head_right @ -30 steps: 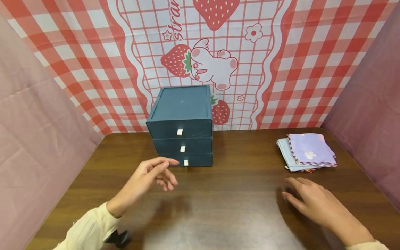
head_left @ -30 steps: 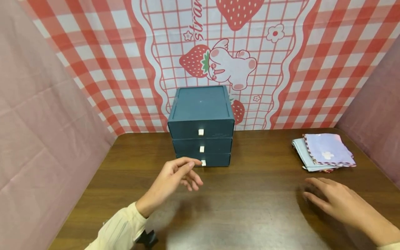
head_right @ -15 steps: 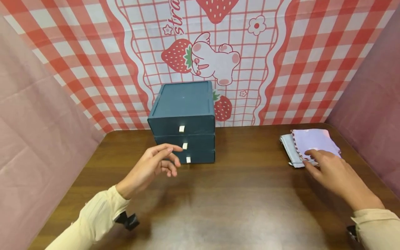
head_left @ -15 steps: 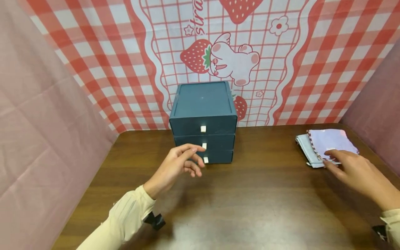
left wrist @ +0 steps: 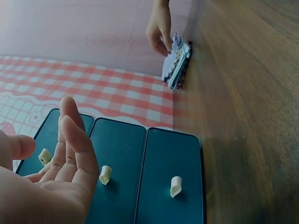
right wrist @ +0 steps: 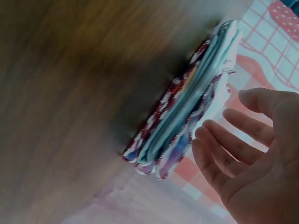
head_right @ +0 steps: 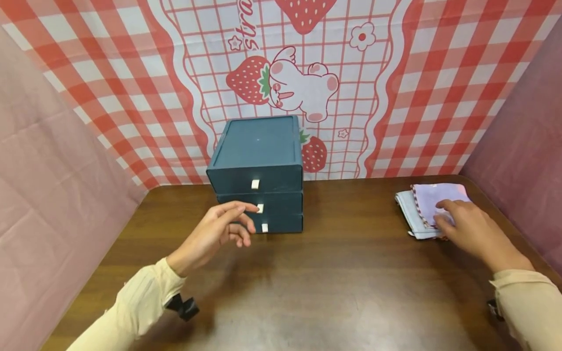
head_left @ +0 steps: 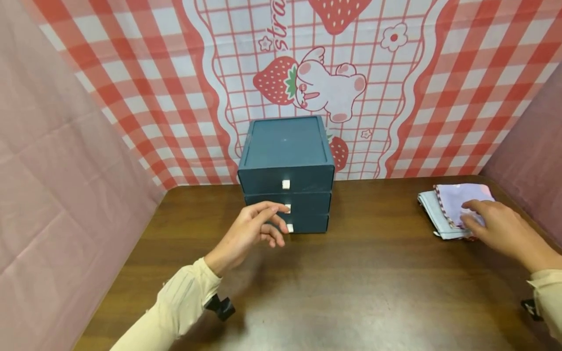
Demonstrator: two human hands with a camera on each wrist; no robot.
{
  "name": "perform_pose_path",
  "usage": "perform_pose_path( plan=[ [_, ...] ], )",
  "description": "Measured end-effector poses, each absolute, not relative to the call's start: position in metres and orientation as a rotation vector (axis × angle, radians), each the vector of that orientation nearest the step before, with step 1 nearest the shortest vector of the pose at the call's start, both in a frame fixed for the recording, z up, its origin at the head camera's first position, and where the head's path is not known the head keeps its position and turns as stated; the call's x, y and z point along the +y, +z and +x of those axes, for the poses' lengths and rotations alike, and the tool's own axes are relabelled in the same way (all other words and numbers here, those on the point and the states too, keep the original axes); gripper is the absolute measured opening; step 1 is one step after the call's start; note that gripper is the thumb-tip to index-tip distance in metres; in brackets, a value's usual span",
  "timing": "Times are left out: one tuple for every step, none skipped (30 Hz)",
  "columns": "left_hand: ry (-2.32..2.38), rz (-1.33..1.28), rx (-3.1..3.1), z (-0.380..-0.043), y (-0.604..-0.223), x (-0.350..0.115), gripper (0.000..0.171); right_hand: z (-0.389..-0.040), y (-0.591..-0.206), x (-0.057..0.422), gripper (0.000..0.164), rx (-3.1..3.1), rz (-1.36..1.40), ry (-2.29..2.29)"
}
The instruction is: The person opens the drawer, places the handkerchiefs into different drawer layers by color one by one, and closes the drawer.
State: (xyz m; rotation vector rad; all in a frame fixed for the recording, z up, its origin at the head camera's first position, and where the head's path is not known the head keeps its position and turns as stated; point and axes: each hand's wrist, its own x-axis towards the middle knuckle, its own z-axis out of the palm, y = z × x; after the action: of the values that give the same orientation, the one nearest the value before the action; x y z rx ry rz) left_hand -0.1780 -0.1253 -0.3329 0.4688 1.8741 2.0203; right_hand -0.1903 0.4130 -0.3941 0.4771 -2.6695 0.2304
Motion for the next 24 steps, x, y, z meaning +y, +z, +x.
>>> perform_pose_path(
  plan=[
    [2.022, 0.474, 1.868, -0.179, -0.333, -0.125, 0.045, -0.192, -0.395, 0.414, 0.025, -2.676, 0.474, 0.232],
    [2.022, 0.477, 1.864, -0.180, -0.333, -0.124, 0.046, -0.194, -0.395, 0.415, 0.025, -2.684, 0.469, 0.233],
    [2.021, 0.479, 1.861, -0.181, -0.333, -0.124, 0.046, -0.196, -0.396, 0.417, 0.024, -2.687, 0.468, 0.229],
    [2.020, 0.482, 1.857, -0.182, -0.333, -0.123, 0.046, -0.198, -0.396, 0.418, 0.024, -2.686, 0.468, 0.227],
    [2.020, 0.484, 1.855, -0.183, -0.333, -0.122, 0.046, -0.200, -0.397, 0.419, 0.023, -2.686, 0.468, 0.232],
    [2.021, 0.486, 1.854, -0.183, -0.333, -0.121, 0.045, -0.202, -0.397, 0.421, 0.022, -2.687, 0.467, 0.233],
    [2.024, 0.487, 1.852, -0.184, -0.333, -0.120, 0.045, -0.204, -0.397, 0.422, 0.022, -2.682, 0.470, 0.237],
    [2.030, 0.487, 1.851, -0.185, -0.333, -0.119, 0.044, -0.206, -0.397, 0.423, 0.021, -2.680, 0.470, 0.235],
    [2.039, 0.486, 1.848, -0.186, -0.334, -0.118, 0.044, -0.208, -0.397, 0.425, 0.021, -2.685, 0.466, 0.238],
    [2.050, 0.484, 1.846, -0.187, -0.334, -0.117, 0.043, -0.211, -0.397, 0.426, 0.020, -2.692, 0.458, 0.241],
    [2.060, 0.481, 1.846, -0.188, -0.334, -0.116, 0.043, -0.213, -0.397, 0.427, 0.020, -2.698, 0.451, 0.245],
    [2.071, 0.478, 1.846, -0.188, -0.333, -0.115, 0.042, -0.215, -0.396, 0.427, 0.020, -2.707, 0.440, 0.244],
    [2.082, 0.475, 1.843, -0.189, -0.333, -0.114, 0.042, -0.217, -0.396, 0.428, 0.019, -2.709, 0.436, 0.247],
    [2.090, 0.472, 1.842, -0.190, -0.333, -0.113, 0.041, -0.218, -0.396, 0.430, 0.019, -2.711, 0.432, 0.249],
    [2.095, 0.470, 1.842, -0.191, -0.333, -0.113, 0.041, -0.220, -0.396, 0.431, 0.019, -2.709, 0.430, 0.253],
    [2.097, 0.470, 1.839, -0.192, -0.333, -0.112, 0.041, -0.221, -0.396, 0.432, 0.019, -2.698, 0.437, 0.253],
    [2.097, 0.471, 1.840, -0.193, -0.332, -0.111, 0.041, -0.223, -0.396, 0.433, 0.018, -2.692, 0.442, 0.254],
    [2.097, 0.473, 1.838, -0.194, -0.332, -0.111, 0.041, -0.224, -0.396, 0.435, 0.018, -2.684, 0.445, 0.257],
    [2.094, 0.479, 1.837, -0.195, -0.331, -0.110, 0.042, -0.226, -0.396, 0.437, 0.018, -2.675, 0.453, 0.257],
    [2.091, 0.486, 1.834, -0.196, -0.331, -0.110, 0.042, -0.227, -0.396, 0.439, 0.018, -2.674, 0.450, 0.260],
    [2.089, 0.495, 1.829, -0.196, -0.330, -0.109, 0.043, -0.229, -0.396, 0.441, 0.018, -2.672, 0.442, 0.259],
    [2.086, 0.503, 1.824, -0.197, -0.330, -0.109, 0.044, -0.231, -0.396, 0.443, 0.018, -2.679, 0.430, 0.260],
    [2.083, 0.511, 1.819, -0.198, -0.329, -0.108, 0.044, -0.232, -0.395, 0.445, 0.018, -2.684, 0.413, 0.260],
    [2.083, 0.518, 1.813, -0.199, -0.329, -0.107, 0.045, -0.234, -0.395, 0.447, 0.018, -2.690, 0.395, 0.261]
  ],
)
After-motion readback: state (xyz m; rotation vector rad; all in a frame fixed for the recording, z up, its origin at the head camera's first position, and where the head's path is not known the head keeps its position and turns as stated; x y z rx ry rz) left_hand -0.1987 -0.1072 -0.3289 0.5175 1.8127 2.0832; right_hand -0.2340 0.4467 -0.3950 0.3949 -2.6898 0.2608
